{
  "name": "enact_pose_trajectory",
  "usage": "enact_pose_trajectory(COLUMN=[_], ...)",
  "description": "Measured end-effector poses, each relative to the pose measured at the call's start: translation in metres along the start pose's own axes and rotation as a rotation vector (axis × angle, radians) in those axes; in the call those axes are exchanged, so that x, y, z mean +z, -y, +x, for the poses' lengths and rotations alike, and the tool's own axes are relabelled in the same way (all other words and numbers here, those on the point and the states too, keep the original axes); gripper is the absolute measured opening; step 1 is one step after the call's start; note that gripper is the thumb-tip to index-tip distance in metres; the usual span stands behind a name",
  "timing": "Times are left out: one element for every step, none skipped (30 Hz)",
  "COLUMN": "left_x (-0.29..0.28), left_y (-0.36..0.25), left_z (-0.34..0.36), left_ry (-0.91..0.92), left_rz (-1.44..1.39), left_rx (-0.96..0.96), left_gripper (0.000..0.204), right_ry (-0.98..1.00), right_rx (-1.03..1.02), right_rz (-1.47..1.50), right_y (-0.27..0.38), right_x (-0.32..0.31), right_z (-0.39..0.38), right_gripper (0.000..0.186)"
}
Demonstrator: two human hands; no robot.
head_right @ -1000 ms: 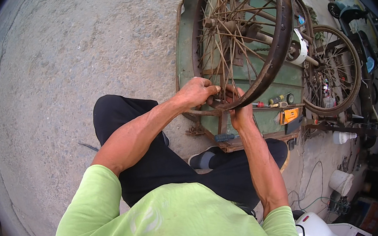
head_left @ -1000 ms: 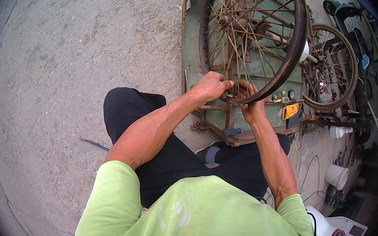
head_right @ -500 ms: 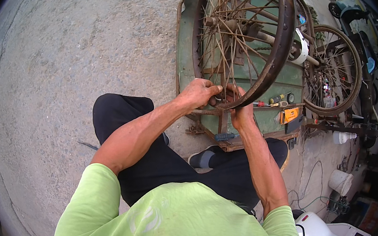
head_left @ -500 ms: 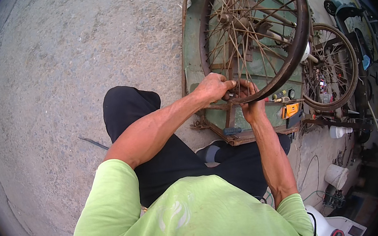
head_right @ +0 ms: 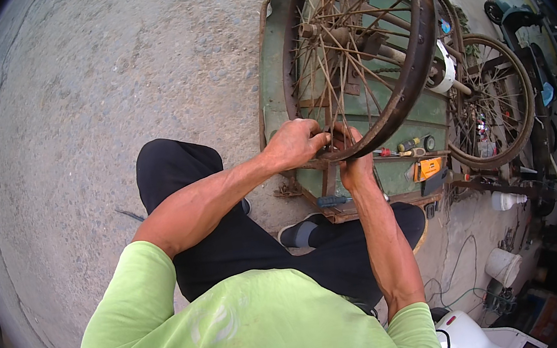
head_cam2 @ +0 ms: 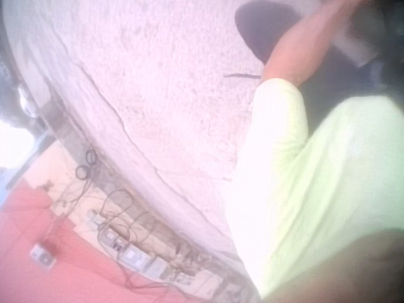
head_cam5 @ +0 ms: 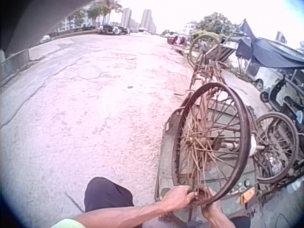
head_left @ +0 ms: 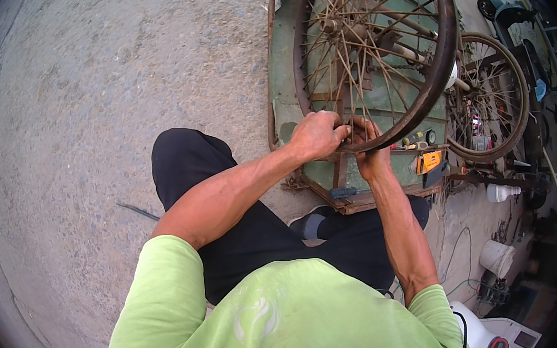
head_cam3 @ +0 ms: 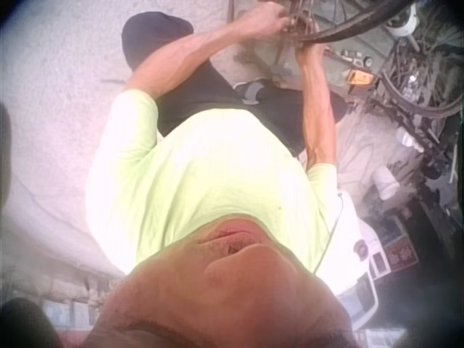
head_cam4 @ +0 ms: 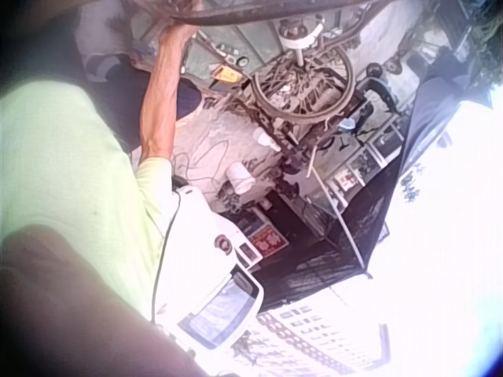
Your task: The person sits on the ground and works on a bicycle wheel, repeatedly pressing the tire onto the rim and rotating the wheel to check alignment. The person uses both hands to manipulate the tire and rim throughout the clip.
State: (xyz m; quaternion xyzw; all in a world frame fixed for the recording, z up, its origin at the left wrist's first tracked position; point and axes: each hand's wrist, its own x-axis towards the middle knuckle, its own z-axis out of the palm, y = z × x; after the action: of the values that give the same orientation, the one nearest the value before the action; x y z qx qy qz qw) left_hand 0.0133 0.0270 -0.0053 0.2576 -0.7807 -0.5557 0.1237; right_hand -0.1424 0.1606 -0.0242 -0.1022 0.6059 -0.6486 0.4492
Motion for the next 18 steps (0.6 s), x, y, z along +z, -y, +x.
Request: enact_pose_trajectory(left_x=[-0.001,-0.003,-0.005,-0.008,-0.010,-0.011,-0.012,-0.013,-0.014,-0.015,-0.016,-0.015,-0.013,-0.012,-0.012,-0.015,-0.017,-0.016], left_y=[0.003,0.006,0.010,0.013,0.015,0.016,0.017,0.017,0.018,0.017,0.015,0.014,0.014,0.013,0.014,0.013,0.011,0.014], left_z=[0.002,0.005,0.007,0.007,0.008,0.010,0.012,0.013,0.014,0.015,0.016,0.015,0.015,0.015,0.015,0.016,0.016,0.017], left_ry=[0.017,0.034,0.056,0.078,0.100,0.098,0.094,0.090,0.089,0.089,0.089,0.054,0.019,-0.015,0.032,0.080,0.129,0.124], left_rz=[0.040,0.080,0.069,0.057,0.046,0.055,0.063,0.071,0.060,0.048,0.036,0.048,0.061,0.074,0.047,0.021,-0.006,-0.006], left_rx=[0.049,0.097,0.147,0.196,0.245,0.255,0.265,0.275,0.253,0.232,0.211,0.193,0.174,0.156,0.169,0.183,0.197,0.235], left_gripper=[0.037,0.036,0.036,0.037,0.037,0.036,0.035,0.034,0.034,0.035,0.035,0.037,0.039,0.041,0.042,0.043,0.045,0.044], right_ry=[-0.001,-0.002,0.019,0.040,0.060,0.057,0.056,0.054,0.053,0.051,0.050,0.047,0.043,0.040,0.039,0.037,0.035,0.020], right_rx=[-0.003,-0.006,0.000,0.006,0.013,0.015,0.016,0.018,0.016,0.013,0.010,0.012,0.013,0.014,0.009,0.002,-0.004,0.000], right_rz=[0.012,0.025,0.024,0.024,0.024,0.004,-0.018,-0.040,-0.051,-0.062,-0.074,-0.059,-0.043,-0.027,-0.030,-0.033,-0.035,-0.019], right_y=[-0.001,-0.001,-0.001,0.001,0.004,0.006,0.008,0.010,0.010,0.010,0.010,0.010,0.009,0.008,0.007,0.007,0.006,0.006], right_x=[0.000,0.001,0.000,0.003,0.005,0.007,0.010,0.011,0.011,0.011,0.011,0.010,0.009,0.007,0.006,0.005,0.003,0.002], right_z=[0.001,0.001,0.002,0.001,-0.001,-0.002,-0.003,-0.003,-0.003,-0.003,-0.003,-0.003,-0.004,-0.004,-0.004,-0.004,-0.004,-0.004], right_gripper=[0.042,0.042,0.040,0.039,0.037,0.037,0.036,0.036,0.036,0.036,0.036,0.036,0.036,0.035,0.035,0.036,0.036,0.037])
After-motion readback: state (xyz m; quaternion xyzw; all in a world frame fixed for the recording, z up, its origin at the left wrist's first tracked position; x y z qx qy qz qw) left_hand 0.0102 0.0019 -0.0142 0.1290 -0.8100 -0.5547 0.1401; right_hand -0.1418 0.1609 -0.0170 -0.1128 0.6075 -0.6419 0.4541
